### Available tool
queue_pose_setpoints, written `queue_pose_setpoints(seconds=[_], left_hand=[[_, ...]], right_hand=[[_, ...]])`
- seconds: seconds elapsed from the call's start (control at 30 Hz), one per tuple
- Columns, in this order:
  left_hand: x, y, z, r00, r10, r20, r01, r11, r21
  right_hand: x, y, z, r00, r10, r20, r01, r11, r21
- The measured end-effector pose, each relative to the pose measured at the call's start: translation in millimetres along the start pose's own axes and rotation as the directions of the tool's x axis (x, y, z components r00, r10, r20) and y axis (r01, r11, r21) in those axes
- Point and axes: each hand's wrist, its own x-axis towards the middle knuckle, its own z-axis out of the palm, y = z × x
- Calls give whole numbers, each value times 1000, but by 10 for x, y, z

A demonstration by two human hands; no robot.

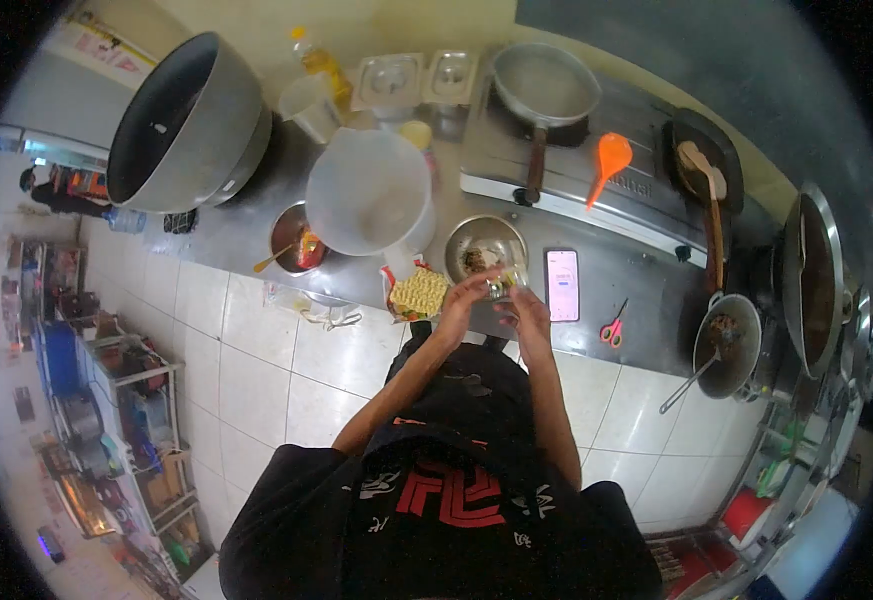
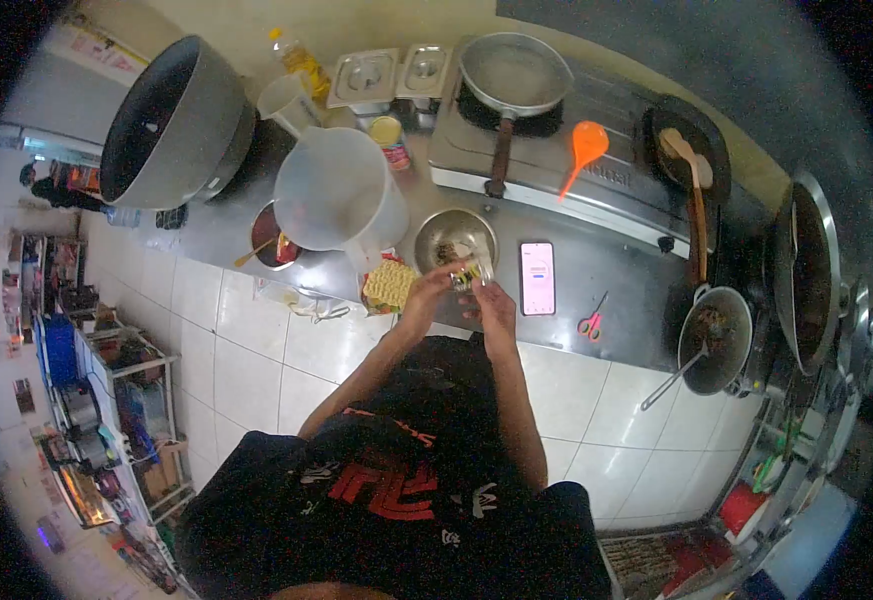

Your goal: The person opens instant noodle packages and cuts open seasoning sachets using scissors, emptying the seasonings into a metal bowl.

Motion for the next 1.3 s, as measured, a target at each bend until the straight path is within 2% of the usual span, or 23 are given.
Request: queue_pose_setpoints(seconds=[0.03, 0.07, 0.13, 0.2, 0.23, 0.27, 0.3, 0.33, 0.37, 0.43, 0.47, 0.53, 0.6, 0.67, 0.8, 0.9, 0.97, 1.1, 1.17, 1.2, 1.27, 1.3], left_hand=[[-27, 6, -77, 998, -12, 63, 9, 999, 41], [-55, 11, -148, 992, -25, 125, 15, 996, 83], [-187, 246, -271, 992, -17, 123, 2, 992, 123], [-299, 339, -523, 991, 14, 131, -58, 940, 335], [-363, 422, -665, 997, 26, 75, -58, 884, 463], [-391, 499, -868, 997, 33, 71, -61, 890, 452], [-399, 549, -1103, 984, 75, 162, -173, 615, 769], [-387, 548, -1264, 964, 70, 257, -266, 224, 937], [-351, 495, -1357, 966, 68, 251, -260, 233, 937], [-246, 418, -1525, 944, 40, 328, -327, -40, 944], [-172, 404, -1582, 946, 44, 323, -321, -40, 946], [-20, 377, -1617, 880, -120, 459, -475, -198, 858], [57, 274, -1588, 888, -66, 456, -458, -225, 860], [77, 357, -1500, 906, -147, 396, -423, -320, 848], [137, 315, -1496, 896, -264, 356, -429, -316, 846], [134, 309, -1515, 888, -211, 408, -452, -246, 858], [83, 276, -1550, 884, -69, 463, -468, -153, 870], [-103, 618, -1486, 872, -6, 489, -489, -49, 871], [-202, 753, -1500, 937, -16, 348, -346, 75, 935], [-212, 767, -1550, 938, -14, 346, -344, 78, 936], [-197, 781, -1644, 950, -35, 311, -294, 238, 926], [-185, 751, -1686, 951, -30, 308, -292, 239, 926]], right_hand=[[15, 41, 96, 998, -17, -59, 14, 999, -46], [36, 114, 126, 999, -18, -51, 14, 998, -65], [45, 227, 193, 996, -72, -48, 65, 990, -123], [4, 300, 279, 995, -59, -75, 47, 986, -159], [-5, 354, 290, 991, -117, -62, 96, 958, -270], [-7, 403, 290, 984, -172, -44, 144, 916, -374], [-30, 399, 351, 979, -192, -65, 142, 879, -456], [-49, 421, 386, 980, -188, -65, 137, 875, -464], [-81, 453, 416, 981, -173, -83, 115, 877, -467], [-142, 563, 492, 975, -187, -117, 104, 857, -505], [-160, 628, 496, 977, -184, -111, 104, 856, -507], [-193, 750, 470, 979, -190, -79, 110, 808, -580], [-248, 860, 478, 976, -196, -91, 105, 800, -591], [-313, 931, 521, 970, -191, -148, 84, 841, -534], [-416, 1014, 577, 964, -198, -181, 56, 809, -585], [-449, 1106, 539, 957, -228, -180, 75, 792, -606], [-468, 1101, 539, 954, -237, -186, 80, 796, -600], [-491, 1217, 430, 951, -242, -191, 76, 785, -615], [-495, 1208, 448, 953, -225, -202, 58, 791, -609], [-498, 1204, 460, 955, -207, -213, 39, 797, -602], [-476, 1187, 492, 957, -216, -191, 56, 789, -612], [-454, 1169, 524, 959, -225, -171, 74, 783, -618]])
